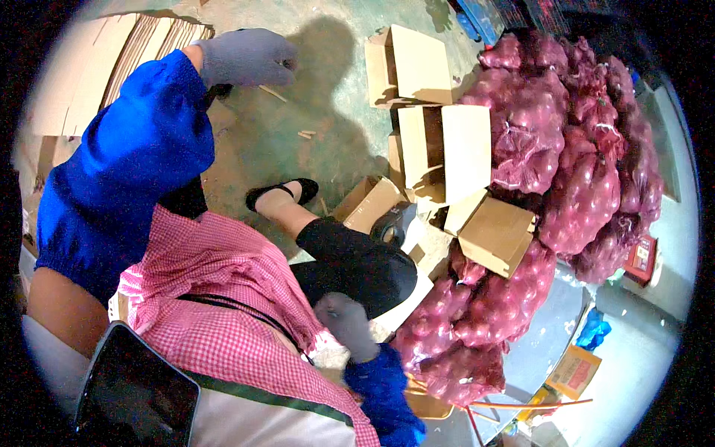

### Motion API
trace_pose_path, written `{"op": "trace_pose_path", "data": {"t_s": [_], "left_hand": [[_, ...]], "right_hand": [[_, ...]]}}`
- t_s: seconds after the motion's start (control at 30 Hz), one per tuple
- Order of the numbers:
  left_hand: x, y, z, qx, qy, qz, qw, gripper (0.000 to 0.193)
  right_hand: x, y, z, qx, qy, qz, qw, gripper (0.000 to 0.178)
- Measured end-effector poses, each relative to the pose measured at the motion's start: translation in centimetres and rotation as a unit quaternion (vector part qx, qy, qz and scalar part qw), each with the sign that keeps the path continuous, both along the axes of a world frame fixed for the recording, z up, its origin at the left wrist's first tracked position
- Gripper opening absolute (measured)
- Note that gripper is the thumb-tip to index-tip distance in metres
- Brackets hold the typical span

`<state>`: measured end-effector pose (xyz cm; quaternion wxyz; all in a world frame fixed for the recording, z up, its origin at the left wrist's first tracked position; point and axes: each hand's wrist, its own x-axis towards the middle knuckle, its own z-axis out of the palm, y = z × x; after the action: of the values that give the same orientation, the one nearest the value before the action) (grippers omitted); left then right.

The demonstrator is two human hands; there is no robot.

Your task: The person assembles cardboard boxes by hand and secures them with packing tape using a handheld dispenser.

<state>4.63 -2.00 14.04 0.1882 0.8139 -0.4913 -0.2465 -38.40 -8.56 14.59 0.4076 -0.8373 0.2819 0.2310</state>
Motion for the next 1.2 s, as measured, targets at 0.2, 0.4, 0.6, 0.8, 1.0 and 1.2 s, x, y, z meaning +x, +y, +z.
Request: {"op": "trace_pose_path", "data": {"t_s": [0.2,0.4,0.6,0.8,1.0,1.2], "left_hand": [[0.3,-0.9,-1.5,-0.048,-0.027,-0.028,0.998,0.029],[-0.4,-0.5,-0.7,-0.026,0.003,0.012,1.000,0.027],[-0.1,-0.6,-1.1,-0.011,-0.021,-0.028,0.999,0.027],[-0.2,-1.3,-0.7,0.027,-0.031,-0.046,0.998,0.030],[-0.6,-1.0,-0.9,0.021,-0.040,-0.049,0.998,0.030],[-0.2,-0.8,-1.9,0.026,-0.061,-0.057,0.996,0.030]], "right_hand": [[-5.4,-7.5,6.9,-0.379,0.430,0.262,0.776,0.035],[0.5,-7.2,6.6,-0.180,-0.061,-0.159,0.969,0.015],[1.4,-2.6,2.4,0.123,0.074,-0.221,0.965,0.023],[-6.6,-5.7,2.6,0.218,0.305,-0.073,0.924,0.025],[1.7,-5.2,3.3,0.171,0.038,-0.288,0.942,0.026],[9.6,-3.0,-6.6,0.122,0.046,0.030,0.991,0.025]]}}
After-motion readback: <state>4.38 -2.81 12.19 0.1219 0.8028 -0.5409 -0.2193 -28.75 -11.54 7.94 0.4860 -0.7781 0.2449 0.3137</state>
